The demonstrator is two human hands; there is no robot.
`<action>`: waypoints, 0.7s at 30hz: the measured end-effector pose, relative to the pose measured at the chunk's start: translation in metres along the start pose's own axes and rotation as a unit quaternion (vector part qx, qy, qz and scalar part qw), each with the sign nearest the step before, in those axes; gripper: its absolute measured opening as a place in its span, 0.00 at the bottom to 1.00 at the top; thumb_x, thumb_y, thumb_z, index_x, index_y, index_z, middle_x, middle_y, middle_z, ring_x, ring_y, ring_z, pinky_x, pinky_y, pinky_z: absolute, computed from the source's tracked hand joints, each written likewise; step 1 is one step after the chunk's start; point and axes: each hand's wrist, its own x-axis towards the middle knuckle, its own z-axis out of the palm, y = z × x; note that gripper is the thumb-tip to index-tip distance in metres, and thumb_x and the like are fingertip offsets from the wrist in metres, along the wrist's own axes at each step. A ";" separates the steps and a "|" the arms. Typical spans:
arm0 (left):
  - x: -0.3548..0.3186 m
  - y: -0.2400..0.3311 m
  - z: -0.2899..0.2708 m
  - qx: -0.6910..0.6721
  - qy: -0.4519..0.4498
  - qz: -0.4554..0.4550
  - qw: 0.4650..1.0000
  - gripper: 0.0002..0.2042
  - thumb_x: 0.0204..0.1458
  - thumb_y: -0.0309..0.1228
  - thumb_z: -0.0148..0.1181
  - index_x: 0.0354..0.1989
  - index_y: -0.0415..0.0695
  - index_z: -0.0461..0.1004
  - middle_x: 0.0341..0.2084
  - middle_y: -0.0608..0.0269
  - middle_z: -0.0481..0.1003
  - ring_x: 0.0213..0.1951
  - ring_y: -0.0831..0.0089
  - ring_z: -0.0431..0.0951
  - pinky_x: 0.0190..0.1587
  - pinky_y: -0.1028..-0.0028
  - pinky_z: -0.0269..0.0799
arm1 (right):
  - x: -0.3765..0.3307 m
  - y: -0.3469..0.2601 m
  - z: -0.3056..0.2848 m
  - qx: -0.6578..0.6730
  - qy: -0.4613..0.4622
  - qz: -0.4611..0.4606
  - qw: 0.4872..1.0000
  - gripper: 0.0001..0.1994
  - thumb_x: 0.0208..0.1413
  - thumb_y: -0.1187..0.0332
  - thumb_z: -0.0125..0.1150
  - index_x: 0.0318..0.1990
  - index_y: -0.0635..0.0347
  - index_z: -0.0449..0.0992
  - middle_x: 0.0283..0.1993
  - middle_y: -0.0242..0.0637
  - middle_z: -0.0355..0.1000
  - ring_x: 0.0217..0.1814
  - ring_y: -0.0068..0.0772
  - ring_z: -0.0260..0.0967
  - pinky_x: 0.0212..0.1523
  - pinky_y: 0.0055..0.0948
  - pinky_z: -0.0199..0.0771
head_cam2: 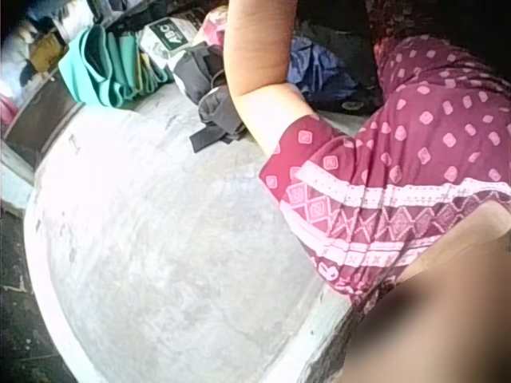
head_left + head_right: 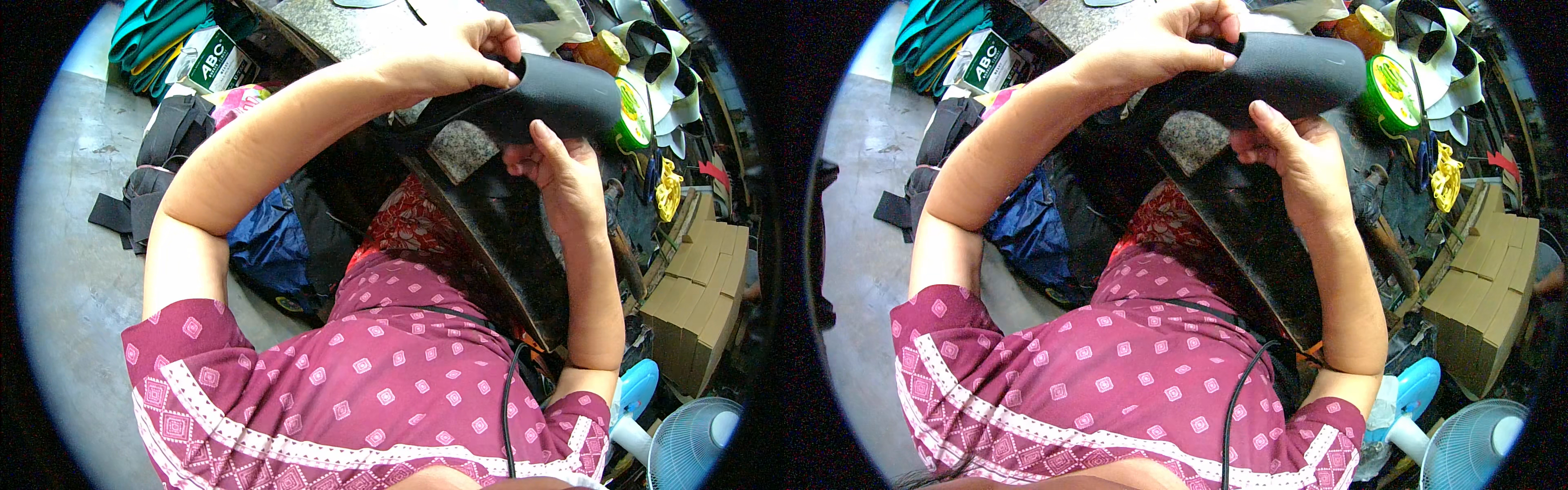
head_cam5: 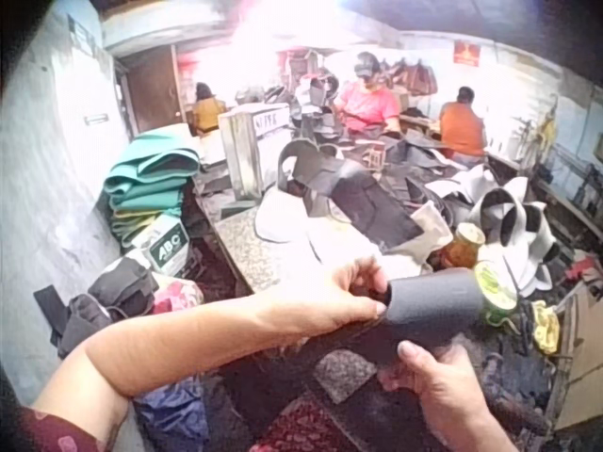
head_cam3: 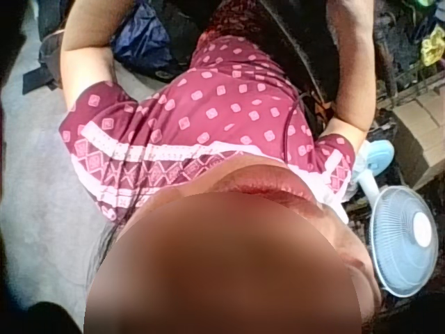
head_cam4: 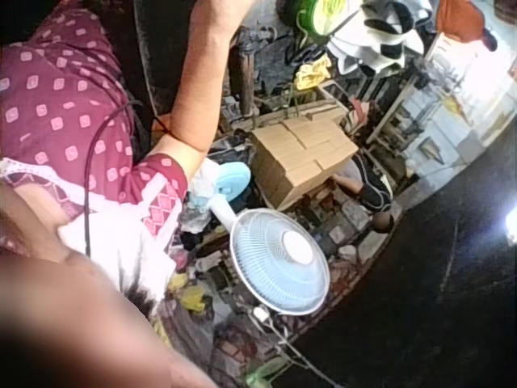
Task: The person smooths and presses the edges of a black slipper using a small wooden tool, repeatedly working along the strap and sole edges. The person then picks up a yellow elastic band and places it on the slipper.
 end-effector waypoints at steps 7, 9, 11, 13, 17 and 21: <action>-0.012 0.030 0.001 0.206 0.004 0.077 0.975 0.13 0.54 0.28 0.64 0.44 0.36 0.70 0.34 0.46 0.75 0.40 0.47 0.77 0.45 0.58 0.73 | -0.004 0.005 0.008 -0.012 -0.003 -0.084 0.996 0.10 0.65 0.66 0.61 0.44 0.64 0.79 0.37 0.35 0.80 0.33 0.27 0.77 0.37 0.32 0.80; -0.017 0.042 -0.002 0.315 0.040 0.076 0.945 0.13 0.54 0.29 0.63 0.43 0.37 0.70 0.34 0.47 0.75 0.41 0.48 0.78 0.46 0.57 0.73 | -0.003 0.006 0.005 0.053 -0.020 -0.026 0.998 0.10 0.66 0.66 0.60 0.45 0.64 0.79 0.38 0.37 0.81 0.34 0.29 0.79 0.37 0.34 0.81; -0.023 0.053 -0.004 0.392 0.110 0.197 0.892 0.11 0.55 0.31 0.63 0.41 0.37 0.72 0.35 0.48 0.77 0.41 0.49 0.79 0.46 0.57 0.74 | 0.000 0.004 -0.001 0.077 -0.038 -0.020 0.996 0.11 0.66 0.65 0.60 0.45 0.65 0.79 0.39 0.39 0.81 0.34 0.31 0.80 0.37 0.35 0.82; -0.033 0.060 -0.003 0.466 0.085 0.212 0.855 0.13 0.53 0.38 0.67 0.38 0.42 0.77 0.31 0.58 0.77 0.37 0.59 0.78 0.41 0.63 0.72 | 0.002 0.004 -0.005 0.085 -0.013 -0.020 0.996 0.11 0.66 0.65 0.60 0.45 0.65 0.79 0.39 0.40 0.81 0.32 0.32 0.80 0.36 0.35 0.83; -0.046 0.062 0.005 0.433 -0.013 0.114 0.894 0.14 0.51 0.39 0.69 0.38 0.41 0.81 0.30 0.54 0.79 0.36 0.55 0.81 0.41 0.62 0.75 | 0.003 0.009 -0.006 0.073 -0.004 -0.019 0.997 0.12 0.66 0.65 0.61 0.42 0.67 0.79 0.36 0.39 0.80 0.30 0.31 0.80 0.35 0.33 0.84; -0.041 0.059 0.003 0.337 -0.075 0.012 0.938 0.13 0.52 0.35 0.68 0.39 0.38 0.81 0.26 0.52 0.79 0.31 0.66 0.82 0.38 0.67 0.75 | 0.001 0.009 -0.002 0.085 -0.004 -0.025 0.996 0.11 0.65 0.65 0.61 0.44 0.67 0.79 0.36 0.39 0.80 0.28 0.29 0.78 0.30 0.28 0.82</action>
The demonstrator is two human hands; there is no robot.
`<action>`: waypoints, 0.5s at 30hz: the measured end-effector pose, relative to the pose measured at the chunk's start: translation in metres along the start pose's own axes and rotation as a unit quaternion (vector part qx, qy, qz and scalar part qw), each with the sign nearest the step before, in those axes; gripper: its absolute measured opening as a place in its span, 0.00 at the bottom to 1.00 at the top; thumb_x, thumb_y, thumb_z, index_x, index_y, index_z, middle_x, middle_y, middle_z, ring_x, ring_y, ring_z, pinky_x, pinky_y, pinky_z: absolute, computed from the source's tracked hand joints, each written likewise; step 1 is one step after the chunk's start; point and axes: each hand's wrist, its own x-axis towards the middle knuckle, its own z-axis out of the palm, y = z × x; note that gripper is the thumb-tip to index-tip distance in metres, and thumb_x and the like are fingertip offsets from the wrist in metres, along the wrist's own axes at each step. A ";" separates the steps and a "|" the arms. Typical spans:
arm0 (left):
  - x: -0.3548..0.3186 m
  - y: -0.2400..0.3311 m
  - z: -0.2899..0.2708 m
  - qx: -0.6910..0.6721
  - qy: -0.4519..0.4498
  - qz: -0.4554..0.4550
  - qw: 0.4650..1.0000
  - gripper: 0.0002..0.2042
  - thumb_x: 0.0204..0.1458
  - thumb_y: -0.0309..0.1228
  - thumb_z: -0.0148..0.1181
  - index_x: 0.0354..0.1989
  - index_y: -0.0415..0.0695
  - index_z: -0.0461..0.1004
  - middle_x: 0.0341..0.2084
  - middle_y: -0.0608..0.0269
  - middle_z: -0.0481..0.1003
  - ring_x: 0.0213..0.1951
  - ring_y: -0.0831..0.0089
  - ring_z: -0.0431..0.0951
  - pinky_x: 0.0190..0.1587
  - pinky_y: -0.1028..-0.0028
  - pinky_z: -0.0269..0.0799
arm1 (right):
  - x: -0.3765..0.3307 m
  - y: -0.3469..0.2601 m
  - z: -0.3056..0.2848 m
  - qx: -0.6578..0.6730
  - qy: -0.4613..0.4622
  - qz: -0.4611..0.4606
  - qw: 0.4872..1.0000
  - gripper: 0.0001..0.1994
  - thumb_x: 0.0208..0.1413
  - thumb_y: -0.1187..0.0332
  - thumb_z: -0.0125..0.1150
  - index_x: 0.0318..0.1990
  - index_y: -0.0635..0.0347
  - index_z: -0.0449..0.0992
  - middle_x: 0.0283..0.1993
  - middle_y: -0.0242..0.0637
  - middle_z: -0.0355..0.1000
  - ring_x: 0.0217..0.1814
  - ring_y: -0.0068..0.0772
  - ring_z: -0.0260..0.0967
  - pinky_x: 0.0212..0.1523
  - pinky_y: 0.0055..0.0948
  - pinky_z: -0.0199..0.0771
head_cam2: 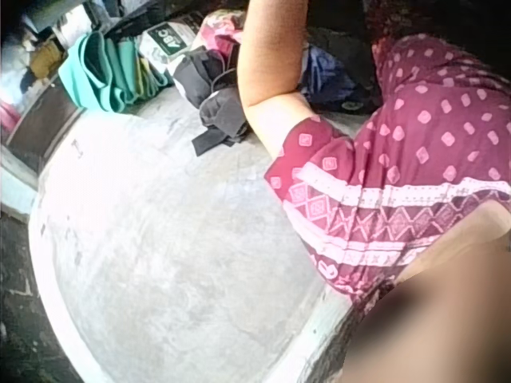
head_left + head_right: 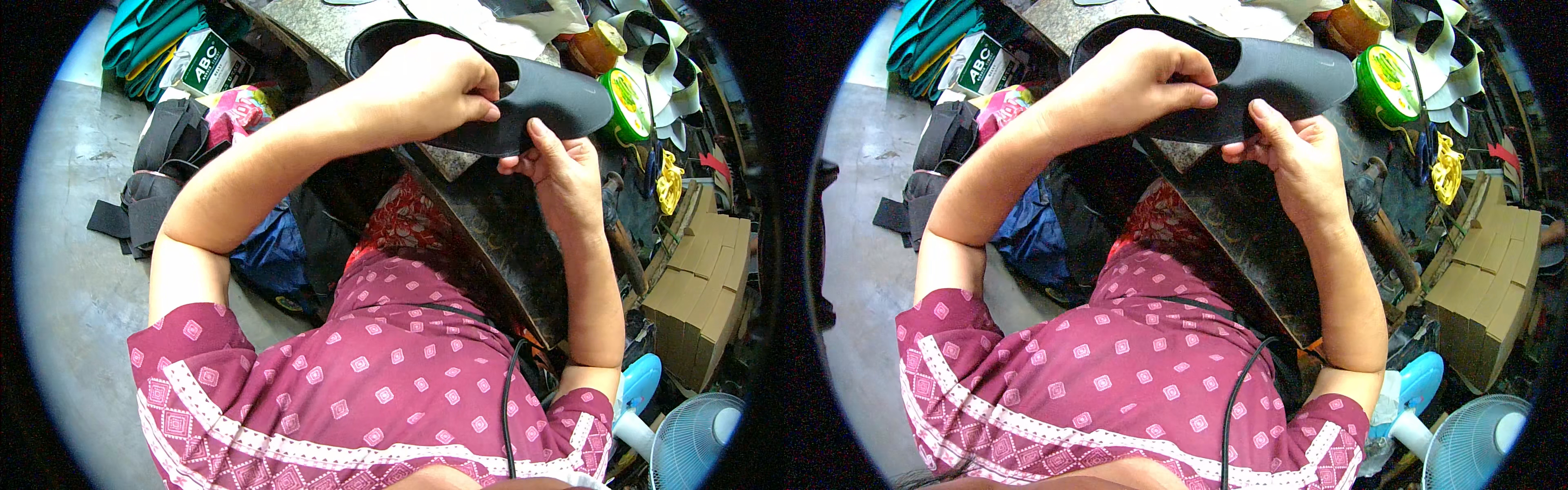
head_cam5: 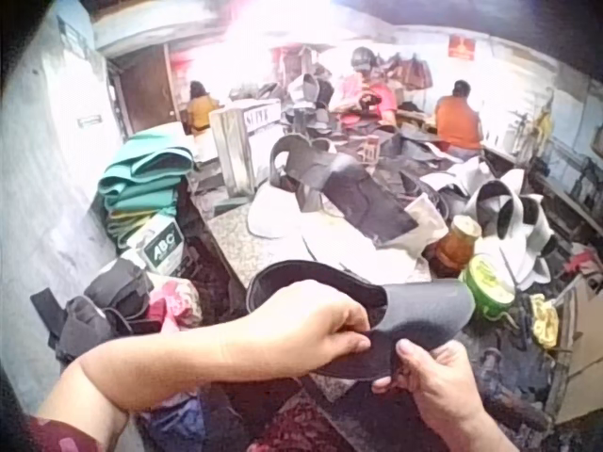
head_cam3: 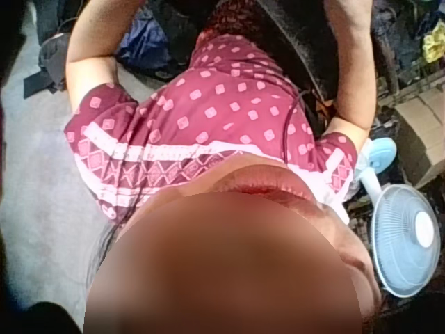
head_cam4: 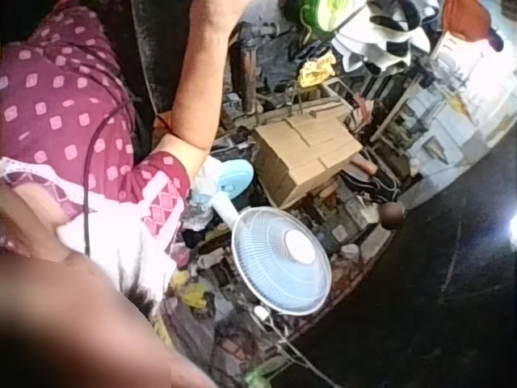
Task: The person smooths and presses the edges of a black slipper using a small wooden tool, repeatedly working along the strap and sole edges. The person then picks up a yellow elastic band and places it on the slipper.
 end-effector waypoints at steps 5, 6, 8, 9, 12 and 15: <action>0.007 -0.004 -0.007 -0.256 -0.151 -0.084 0.951 0.11 0.51 0.36 0.67 0.33 0.39 0.79 0.25 0.72 0.76 0.33 0.81 0.73 0.39 0.76 0.67 | -0.002 -0.006 0.003 -0.053 0.004 -0.001 0.999 0.11 0.64 0.67 0.62 0.47 0.66 0.77 0.37 0.37 0.79 0.24 0.24 0.75 0.23 0.23 0.78; 0.008 -0.005 -0.008 -0.255 -0.181 -0.100 0.945 0.10 0.52 0.37 0.66 0.31 0.42 0.78 0.27 0.75 0.74 0.34 0.82 0.71 0.41 0.78 0.64 | -0.003 -0.005 0.005 -0.063 0.008 -0.003 0.998 0.11 0.65 0.67 0.62 0.49 0.65 0.75 0.36 0.36 0.79 0.23 0.23 0.74 0.22 0.23 0.77; 0.008 -0.003 -0.009 -0.261 -0.190 -0.128 0.938 0.11 0.53 0.38 0.65 0.31 0.42 0.79 0.26 0.74 0.74 0.33 0.83 0.71 0.40 0.78 0.64 | -0.005 -0.002 0.007 -0.059 0.005 -0.004 0.998 0.11 0.64 0.69 0.62 0.49 0.64 0.75 0.37 0.35 0.79 0.23 0.22 0.73 0.21 0.22 0.76; 0.008 -0.002 -0.010 -0.259 -0.196 -0.150 0.934 0.11 0.54 0.38 0.65 0.31 0.42 0.79 0.25 0.74 0.74 0.33 0.83 0.71 0.39 0.78 0.65 | -0.006 0.001 0.008 -0.061 0.016 -0.010 0.998 0.11 0.64 0.69 0.62 0.49 0.65 0.75 0.38 0.36 0.79 0.23 0.23 0.74 0.21 0.22 0.77; 0.011 0.001 -0.009 -0.195 -0.174 -0.139 0.955 0.13 0.54 0.42 0.64 0.29 0.43 0.79 0.22 0.76 0.72 0.27 0.84 0.68 0.31 0.78 0.63 | -0.007 0.005 0.008 -0.053 0.005 -0.032 0.998 0.12 0.63 0.68 0.63 0.50 0.66 0.77 0.40 0.38 0.79 0.25 0.25 0.76 0.22 0.22 0.79; 0.012 0.004 -0.008 -0.217 -0.158 -0.154 0.951 0.14 0.55 0.44 0.65 0.27 0.45 0.77 0.21 0.77 0.70 0.25 0.84 0.67 0.29 0.77 0.61 | -0.007 0.006 0.009 -0.046 -0.005 -0.040 0.998 0.13 0.64 0.68 0.63 0.50 0.66 0.77 0.40 0.39 0.79 0.29 0.27 0.77 0.24 0.24 0.81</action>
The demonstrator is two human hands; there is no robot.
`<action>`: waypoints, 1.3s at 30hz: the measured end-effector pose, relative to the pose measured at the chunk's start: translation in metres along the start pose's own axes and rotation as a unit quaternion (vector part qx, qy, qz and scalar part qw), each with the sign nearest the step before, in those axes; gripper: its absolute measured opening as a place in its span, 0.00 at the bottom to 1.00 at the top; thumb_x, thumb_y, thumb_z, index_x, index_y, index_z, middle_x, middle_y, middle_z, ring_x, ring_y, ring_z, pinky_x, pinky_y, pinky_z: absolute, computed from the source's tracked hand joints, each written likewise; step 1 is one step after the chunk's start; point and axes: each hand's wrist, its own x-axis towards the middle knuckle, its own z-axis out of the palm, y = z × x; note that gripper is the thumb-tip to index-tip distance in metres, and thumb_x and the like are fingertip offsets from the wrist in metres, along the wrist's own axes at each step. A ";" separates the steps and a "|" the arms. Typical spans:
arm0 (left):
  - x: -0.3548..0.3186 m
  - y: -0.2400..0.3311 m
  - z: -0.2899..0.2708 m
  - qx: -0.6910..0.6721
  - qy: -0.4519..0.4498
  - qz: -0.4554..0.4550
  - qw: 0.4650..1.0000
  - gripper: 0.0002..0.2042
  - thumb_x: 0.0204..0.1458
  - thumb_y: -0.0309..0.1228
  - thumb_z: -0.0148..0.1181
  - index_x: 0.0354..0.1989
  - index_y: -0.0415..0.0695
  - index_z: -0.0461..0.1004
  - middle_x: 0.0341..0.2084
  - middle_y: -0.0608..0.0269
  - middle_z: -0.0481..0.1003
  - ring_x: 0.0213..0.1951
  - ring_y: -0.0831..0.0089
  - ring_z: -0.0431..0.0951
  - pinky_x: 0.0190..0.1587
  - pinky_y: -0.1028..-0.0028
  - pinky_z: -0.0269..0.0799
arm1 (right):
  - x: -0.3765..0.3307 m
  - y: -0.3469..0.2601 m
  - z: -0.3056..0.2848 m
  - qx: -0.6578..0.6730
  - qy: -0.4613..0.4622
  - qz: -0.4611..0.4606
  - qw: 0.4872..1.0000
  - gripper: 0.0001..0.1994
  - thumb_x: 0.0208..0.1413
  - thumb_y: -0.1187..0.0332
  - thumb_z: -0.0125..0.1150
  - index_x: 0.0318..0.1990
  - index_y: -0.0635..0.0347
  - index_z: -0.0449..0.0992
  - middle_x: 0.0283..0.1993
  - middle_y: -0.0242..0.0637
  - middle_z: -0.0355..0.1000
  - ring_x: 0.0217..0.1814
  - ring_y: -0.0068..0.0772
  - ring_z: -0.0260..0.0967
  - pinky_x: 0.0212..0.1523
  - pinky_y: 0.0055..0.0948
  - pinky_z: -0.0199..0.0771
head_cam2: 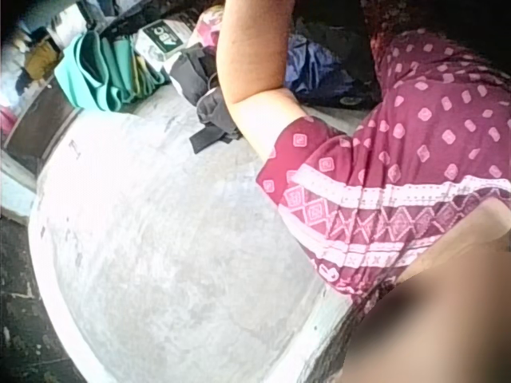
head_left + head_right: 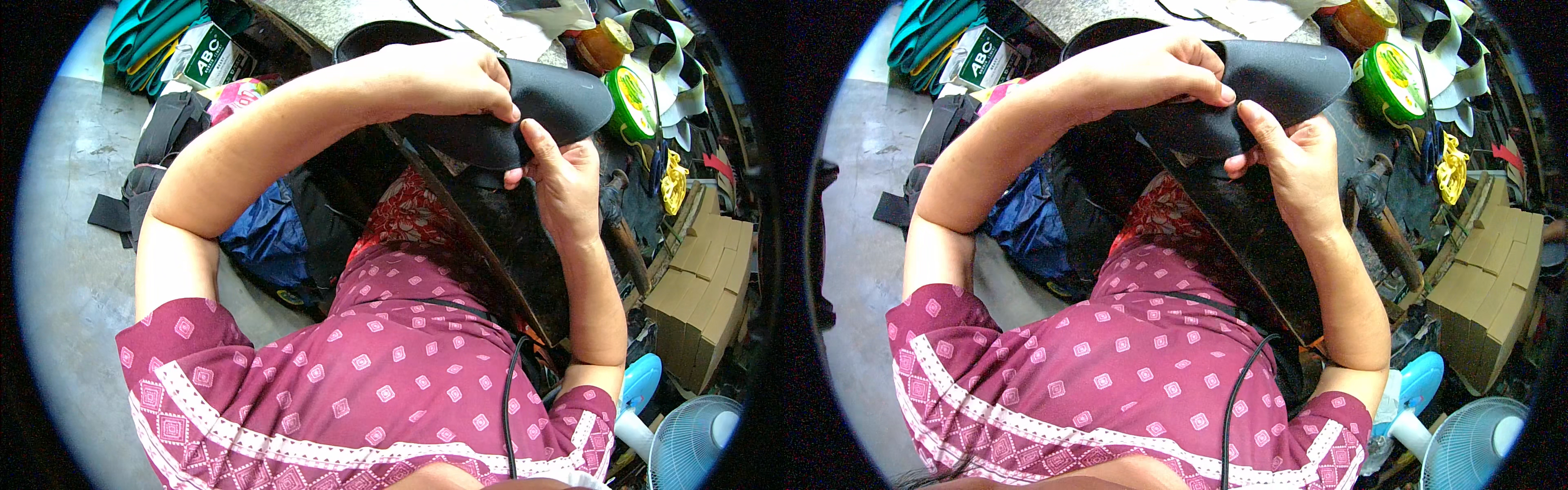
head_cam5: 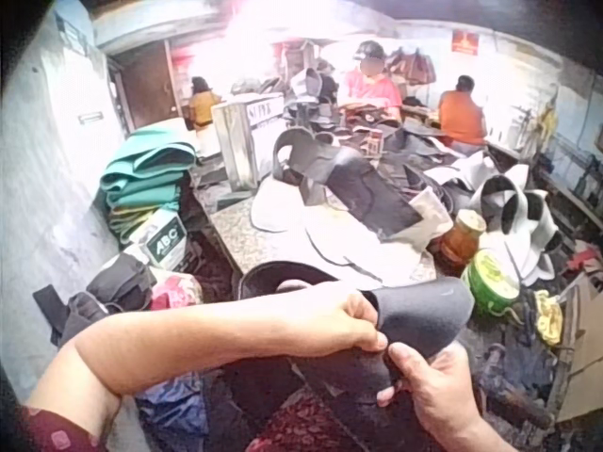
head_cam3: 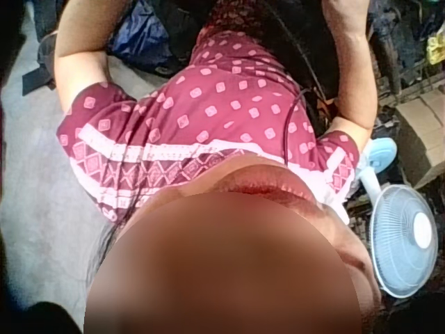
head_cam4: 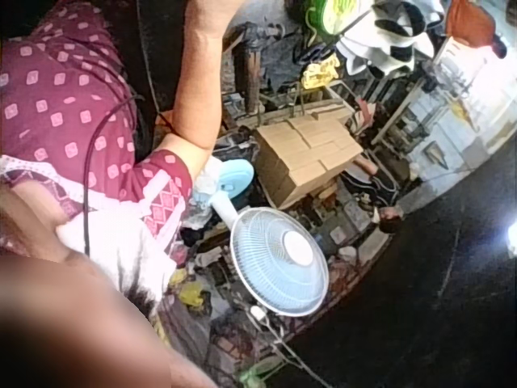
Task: The person smooths and presses the edges of a black slipper using a small wooden tool, repeatedly working along the strap and sole edges. The person then picks up a yellow elastic band and places it on the slipper.
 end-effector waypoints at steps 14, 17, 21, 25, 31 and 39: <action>0.003 -0.016 0.005 -0.069 0.013 0.064 0.996 0.16 0.55 0.43 0.66 0.24 0.47 0.70 0.19 0.78 0.65 0.24 0.84 0.65 0.28 0.77 0.58 | 0.009 -0.009 -0.015 -0.030 0.061 0.050 0.996 0.20 0.57 0.63 0.70 0.51 0.62 0.73 0.43 0.36 0.77 0.29 0.22 0.73 0.23 0.22 0.72; 0.002 -0.015 0.007 0.104 0.052 0.081 0.990 0.15 0.52 0.41 0.68 0.28 0.41 0.73 0.18 0.67 0.71 0.25 0.75 0.72 0.31 0.70 0.66 | 0.019 -0.018 -0.020 -0.114 0.180 -0.124 0.969 0.27 0.52 0.73 0.73 0.58 0.60 0.66 0.47 0.34 0.71 0.36 0.20 0.68 0.34 0.19 0.71; 0.002 -0.011 0.012 0.227 0.072 0.096 0.967 0.15 0.47 0.39 0.69 0.31 0.38 0.78 0.23 0.47 0.76 0.29 0.57 0.80 0.35 0.63 0.72 | 0.022 -0.043 -0.022 -0.451 0.140 -0.444 0.762 0.24 0.50 0.76 0.71 0.56 0.60 0.73 0.56 0.37 0.74 0.51 0.34 0.70 0.54 0.33 0.70; 0.002 -0.010 0.010 0.271 0.067 0.094 0.956 0.16 0.47 0.40 0.70 0.31 0.38 0.79 0.21 0.48 0.76 0.28 0.56 0.79 0.35 0.62 0.73 | 0.027 -0.055 -0.009 -0.564 -0.109 -0.385 0.722 0.20 0.50 0.73 0.69 0.52 0.47 0.81 0.48 0.31 0.79 0.55 0.41 0.71 0.57 0.37 0.72; -0.019 -0.011 -0.006 0.275 0.010 0.100 0.956 0.18 0.49 0.44 0.69 0.34 0.39 0.81 0.21 0.50 0.77 0.28 0.56 0.80 0.36 0.60 0.73 | 0.042 -0.070 -0.003 -0.641 -0.263 -0.331 0.641 0.16 0.46 0.68 0.72 0.46 0.50 0.82 0.41 0.29 0.76 0.52 0.38 0.69 0.56 0.39 0.66; -0.055 0.005 -0.014 0.518 0.032 0.056 0.853 0.14 0.56 0.40 0.62 0.36 0.40 0.76 0.27 0.47 0.79 0.34 0.47 0.81 0.39 0.54 0.76 | 0.043 -0.086 0.000 -0.701 -0.237 -0.393 0.545 0.08 0.46 0.63 0.69 0.32 0.51 0.78 0.34 0.29 0.72 0.45 0.35 0.69 0.51 0.37 0.64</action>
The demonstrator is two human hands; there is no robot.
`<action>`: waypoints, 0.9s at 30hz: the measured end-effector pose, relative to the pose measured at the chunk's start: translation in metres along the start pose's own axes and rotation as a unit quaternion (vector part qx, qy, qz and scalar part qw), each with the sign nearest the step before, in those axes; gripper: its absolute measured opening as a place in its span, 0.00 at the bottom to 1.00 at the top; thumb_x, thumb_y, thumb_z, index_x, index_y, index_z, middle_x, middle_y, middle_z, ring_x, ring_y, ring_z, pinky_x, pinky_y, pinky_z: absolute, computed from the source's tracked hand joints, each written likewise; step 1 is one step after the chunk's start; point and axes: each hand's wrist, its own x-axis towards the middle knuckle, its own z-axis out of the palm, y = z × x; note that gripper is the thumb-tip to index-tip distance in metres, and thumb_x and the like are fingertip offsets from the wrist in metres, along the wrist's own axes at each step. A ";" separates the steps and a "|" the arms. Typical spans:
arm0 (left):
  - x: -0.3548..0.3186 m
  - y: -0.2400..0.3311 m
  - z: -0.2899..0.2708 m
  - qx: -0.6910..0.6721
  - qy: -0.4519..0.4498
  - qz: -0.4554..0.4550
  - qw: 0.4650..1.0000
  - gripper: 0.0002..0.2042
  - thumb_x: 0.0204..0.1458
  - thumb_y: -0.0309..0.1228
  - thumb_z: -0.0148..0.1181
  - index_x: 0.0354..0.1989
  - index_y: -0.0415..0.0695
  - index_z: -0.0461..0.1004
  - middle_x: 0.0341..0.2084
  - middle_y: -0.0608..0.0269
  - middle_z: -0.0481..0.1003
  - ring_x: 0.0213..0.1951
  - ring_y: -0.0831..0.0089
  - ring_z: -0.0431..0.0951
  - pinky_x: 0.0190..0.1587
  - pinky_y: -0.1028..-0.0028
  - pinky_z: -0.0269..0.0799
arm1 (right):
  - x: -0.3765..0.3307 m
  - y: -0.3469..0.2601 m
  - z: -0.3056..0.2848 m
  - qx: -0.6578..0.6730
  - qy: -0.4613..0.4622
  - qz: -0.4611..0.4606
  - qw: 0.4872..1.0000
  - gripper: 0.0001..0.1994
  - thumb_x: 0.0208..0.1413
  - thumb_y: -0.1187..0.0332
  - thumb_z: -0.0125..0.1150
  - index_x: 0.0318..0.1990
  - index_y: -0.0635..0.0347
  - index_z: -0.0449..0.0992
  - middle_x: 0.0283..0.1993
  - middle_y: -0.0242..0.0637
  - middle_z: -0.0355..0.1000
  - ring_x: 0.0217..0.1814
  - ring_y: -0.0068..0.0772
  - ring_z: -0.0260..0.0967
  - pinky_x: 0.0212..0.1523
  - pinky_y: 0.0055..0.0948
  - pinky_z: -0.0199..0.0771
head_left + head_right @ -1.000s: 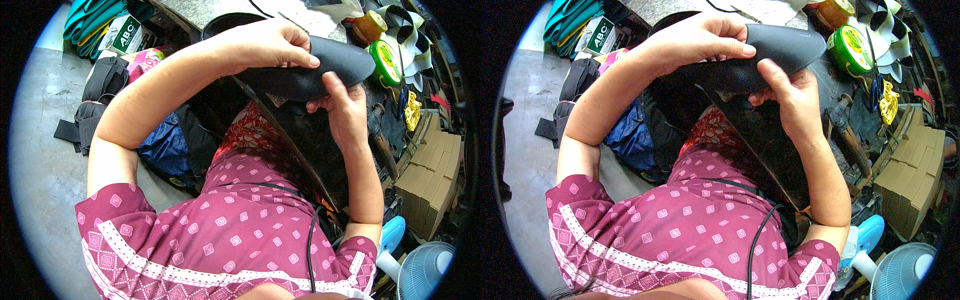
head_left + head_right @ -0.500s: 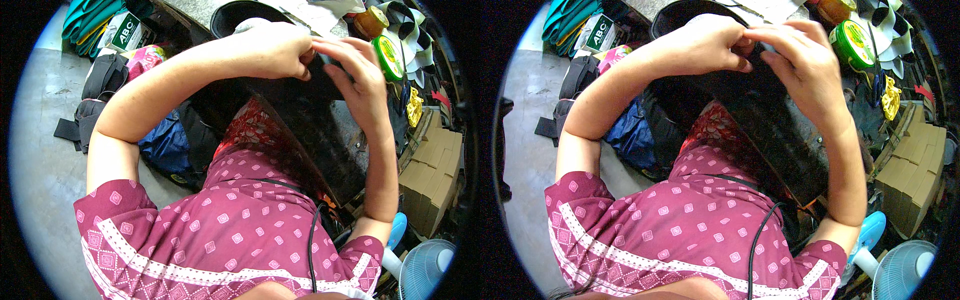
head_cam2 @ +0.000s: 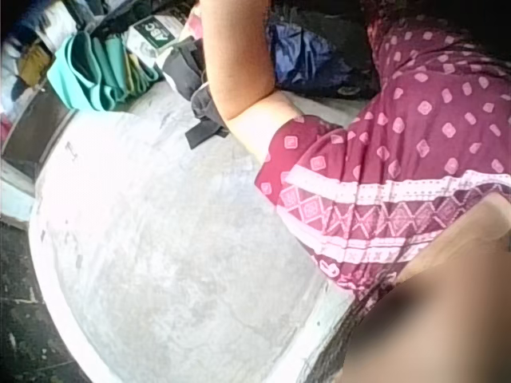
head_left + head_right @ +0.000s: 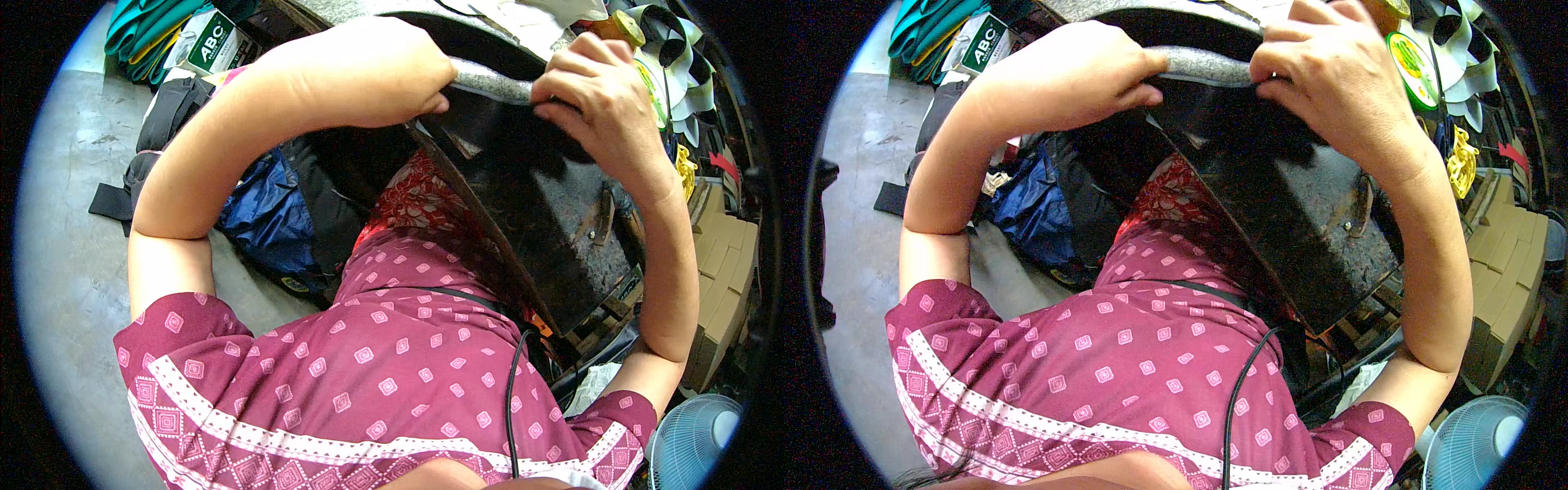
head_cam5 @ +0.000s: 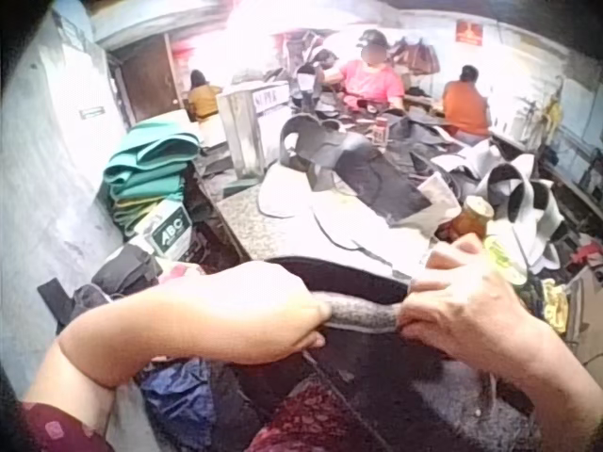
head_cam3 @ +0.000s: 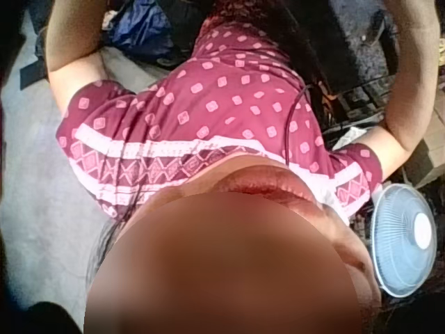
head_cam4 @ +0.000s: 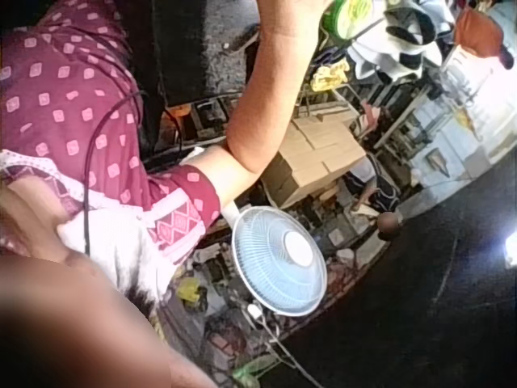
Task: The person smooths and presses the edges of a black slipper using a small wooden tool, repeatedly working along the strap and sole edges. The person then picks up a yellow elastic band and places it on the slipper.
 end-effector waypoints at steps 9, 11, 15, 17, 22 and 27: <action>0.025 0.036 0.037 -0.019 0.171 -0.123 0.977 0.21 0.61 0.45 0.58 0.47 0.35 0.74 0.35 0.49 0.80 0.38 0.53 0.83 0.38 0.60 0.81 | -0.013 -0.011 0.039 -0.242 0.178 0.003 0.954 0.07 0.43 0.64 0.63 0.33 0.43 0.79 0.37 0.16 0.73 0.50 0.21 0.69 0.53 0.34 0.62; 0.033 0.033 0.043 -0.029 0.188 -0.079 0.979 0.20 0.62 0.45 0.56 0.42 0.36 0.75 0.34 0.50 0.79 0.36 0.53 0.82 0.36 0.59 0.81 | -0.023 -0.013 0.047 -0.216 0.168 0.019 0.962 0.07 0.44 0.64 0.64 0.34 0.43 0.80 0.38 0.16 0.73 0.50 0.21 0.69 0.53 0.33 0.62; 0.045 0.031 0.050 -0.005 0.187 -0.055 0.981 0.17 0.60 0.44 0.58 0.39 0.38 0.77 0.36 0.51 0.79 0.37 0.55 0.81 0.38 0.59 0.80 | -0.034 -0.021 0.058 -0.204 0.168 0.031 0.964 0.06 0.45 0.65 0.64 0.33 0.44 0.80 0.37 0.16 0.73 0.49 0.21 0.70 0.54 0.34 0.63; 0.047 0.033 0.050 0.028 0.182 -0.044 0.982 0.17 0.59 0.43 0.59 0.41 0.39 0.77 0.37 0.51 0.78 0.39 0.57 0.81 0.39 0.60 0.79 | -0.036 -0.025 0.061 -0.188 0.159 0.043 0.968 0.07 0.44 0.64 0.63 0.33 0.44 0.81 0.38 0.16 0.73 0.49 0.22 0.70 0.54 0.34 0.63; 0.040 0.038 0.037 0.035 0.166 -0.131 0.977 0.14 0.55 0.36 0.58 0.43 0.40 0.79 0.38 0.53 0.79 0.43 0.58 0.80 0.43 0.59 0.77 | -0.035 -0.031 0.066 -0.159 0.160 0.099 0.969 0.09 0.45 0.64 0.61 0.36 0.43 0.82 0.40 0.17 0.74 0.51 0.24 0.70 0.56 0.35 0.61; 0.029 0.031 0.033 0.078 0.095 -0.169 0.978 0.11 0.57 0.30 0.54 0.44 0.38 0.76 0.39 0.51 0.77 0.42 0.58 0.80 0.45 0.60 0.76 | -0.026 -0.027 0.066 -0.155 0.130 0.106 0.974 0.11 0.45 0.65 0.61 0.37 0.43 0.83 0.40 0.18 0.74 0.52 0.25 0.69 0.57 0.35 0.62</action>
